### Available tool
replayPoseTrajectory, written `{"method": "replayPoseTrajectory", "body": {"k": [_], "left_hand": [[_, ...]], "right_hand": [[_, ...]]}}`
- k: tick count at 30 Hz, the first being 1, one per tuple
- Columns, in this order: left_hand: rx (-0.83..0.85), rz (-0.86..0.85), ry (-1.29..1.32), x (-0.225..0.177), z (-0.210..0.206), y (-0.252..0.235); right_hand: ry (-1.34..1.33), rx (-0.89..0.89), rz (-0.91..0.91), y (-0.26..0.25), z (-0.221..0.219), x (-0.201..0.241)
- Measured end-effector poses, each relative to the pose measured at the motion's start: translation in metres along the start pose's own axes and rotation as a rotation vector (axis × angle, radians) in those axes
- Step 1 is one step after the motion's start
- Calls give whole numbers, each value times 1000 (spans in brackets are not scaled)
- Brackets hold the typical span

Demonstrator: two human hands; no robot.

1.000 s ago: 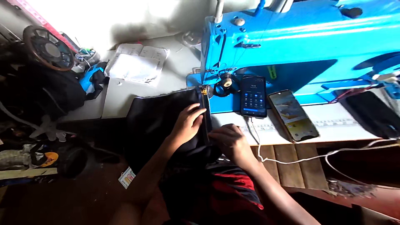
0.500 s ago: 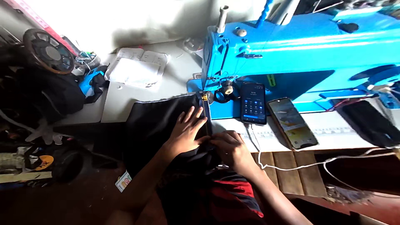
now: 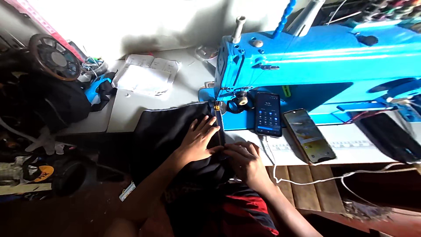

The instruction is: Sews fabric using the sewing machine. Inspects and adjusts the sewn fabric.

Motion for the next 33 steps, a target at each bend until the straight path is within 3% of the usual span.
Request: {"method": "replayPoseTrajectory", "body": {"k": [25,33], "left_hand": [[-52,33,-20,31,3,-39],[-86,14,-29,40,6,-53]], "right_hand": [[53,-12,-39,-43,-16,-21],[45,93,-63,-62,-22,-32]]}}
Point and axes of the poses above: each hand's wrist, its own y-axis away from the middle knuckle, its own z-axis out of the back of the hand, x = y × z, the point moved 6 cm from there along -y, towards the middle knuckle, and after that the axes turned 10 degrees about -x, right-handed, at the moved point
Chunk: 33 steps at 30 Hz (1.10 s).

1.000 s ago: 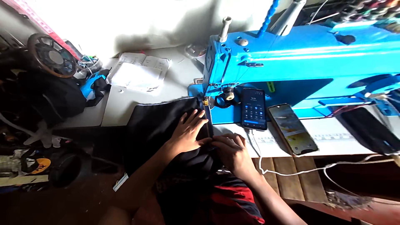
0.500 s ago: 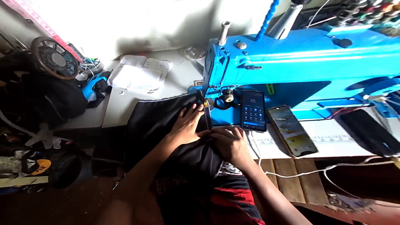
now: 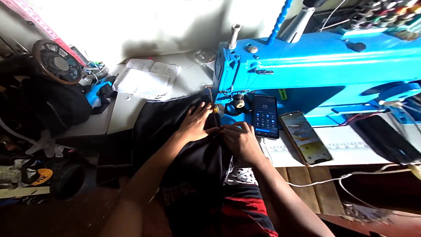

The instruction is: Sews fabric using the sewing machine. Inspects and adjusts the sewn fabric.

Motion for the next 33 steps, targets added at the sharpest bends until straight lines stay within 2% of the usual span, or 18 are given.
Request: {"method": "replayPoseTrajectory", "body": {"k": [4,6,9,11,14,16,19,21,24,29,33], "left_hand": [[27,35,63,7,1,-6],[-35,57,69,-2,11,1],[-320,115,102,-49,48,28],[-383,176,132,-86,50,53],[-349,260,63,-118,20,81],[-444,280,35,-121,11,91],[-570,295,152,-114,21,97],[-532,319,292,-99,28,98],[-382,373,465,-76,39,94],[-134,456,550,-61,45,84],[-142,465,531,-63,35,83]], "right_hand": [[-92,138,-11,-15,3,-4],[-134,256,-32,-23,5,-6],[-191,365,-27,-36,4,-15],[-222,420,-21,-41,2,-20],[-257,433,-7,-46,1,-20],[-258,427,-14,-47,2,-18],[-255,405,-24,-43,4,-18],[-259,379,-26,-40,1,-22],[-271,343,-38,-37,-1,-24],[-274,313,-55,-33,-2,-25],[-277,301,-71,-30,-3,-25]]}}
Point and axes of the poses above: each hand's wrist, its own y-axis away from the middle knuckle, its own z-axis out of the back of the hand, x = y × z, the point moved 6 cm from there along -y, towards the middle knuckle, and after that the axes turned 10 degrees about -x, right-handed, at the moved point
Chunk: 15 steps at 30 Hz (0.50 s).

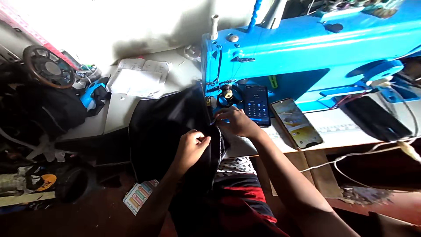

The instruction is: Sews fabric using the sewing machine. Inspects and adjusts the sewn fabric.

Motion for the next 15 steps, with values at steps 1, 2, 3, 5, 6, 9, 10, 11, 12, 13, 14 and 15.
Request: {"method": "replayPoseTrajectory", "body": {"k": [1,2,3,5,6,9,10,11,12,13,14,15], "left_hand": [[-23,-17,-30,-2,0,3],[-49,-41,-70,-7,1,10],[-77,-65,-103,-12,2,21],[-105,-92,-173,-22,0,52],[-116,-93,-222,-24,-4,69],[-312,-252,-364,-10,-25,109],[-395,-327,-398,1,-33,116],[-458,-376,-414,10,-41,122],[-509,-403,-425,18,-47,124],[-559,-416,-450,25,-51,124],[-596,-421,-465,28,-52,123],[-614,-417,-467,29,-50,121]], "right_hand": [[1,-11,-5,2,0,2],[0,-24,-9,5,0,4],[3,-41,-13,9,1,6],[14,-99,-30,19,3,9],[20,-127,-56,25,4,10],[8,-207,-165,46,6,18],[34,-221,-182,53,4,22],[70,-235,-188,59,0,26],[109,-258,-182,63,-3,30],[151,-294,-161,66,-6,33],[181,-329,-130,68,-8,37],[199,-358,-99,70,-10,39]]}}
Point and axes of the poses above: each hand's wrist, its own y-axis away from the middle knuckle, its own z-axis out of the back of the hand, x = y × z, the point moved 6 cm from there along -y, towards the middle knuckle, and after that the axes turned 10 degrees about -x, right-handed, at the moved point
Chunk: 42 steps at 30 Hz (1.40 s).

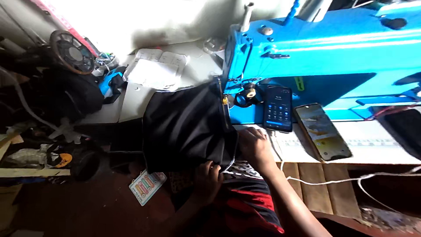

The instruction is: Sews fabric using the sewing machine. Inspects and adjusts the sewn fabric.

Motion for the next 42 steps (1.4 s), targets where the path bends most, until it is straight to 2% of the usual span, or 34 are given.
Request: {"method": "replayPoseTrajectory", "body": {"k": [2,3,5,7,8,10,14,17,20,22,23,26,30,34,39,42], "left_hand": [[34,19,69,4,11,-17],[113,35,124,7,20,-31],[368,92,180,18,40,-66],[726,164,210,41,52,-108],[854,159,215,55,52,-127],[954,98,219,82,44,-164],[975,82,185,120,4,-227],[844,-15,-3,126,-30,-249],[503,-134,-170,98,-48,-240],[324,-229,-111,59,-44,-220],[304,-284,-39,37,-40,-206],[327,-402,116,-5,-36,-159],[256,-447,55,-7,-39,-123],[276,-386,16,2,-44,-107],[454,-281,-54,-3,-43,-101],[414,-280,-122,-7,-43,-98]], "right_hand": [[-8,-46,46,4,0,0],[-12,-64,66,6,1,-1],[-21,-76,99,9,2,-4],[-30,-62,123,12,3,-6],[-30,-54,132,13,3,-7],[-28,-51,150,16,2,-7],[29,-70,201,21,0,-9],[43,-51,233,24,0,-11],[45,-20,264,28,1,-12],[48,-5,270,31,4,-12],[47,-7,269,33,5,-12],[35,-12,275,36,7,-10],[40,-44,285,35,7,-10],[3,11,268,32,9,-9],[-91,223,218,4,23,-6],[-27,118,293,-30,18,1]]}}
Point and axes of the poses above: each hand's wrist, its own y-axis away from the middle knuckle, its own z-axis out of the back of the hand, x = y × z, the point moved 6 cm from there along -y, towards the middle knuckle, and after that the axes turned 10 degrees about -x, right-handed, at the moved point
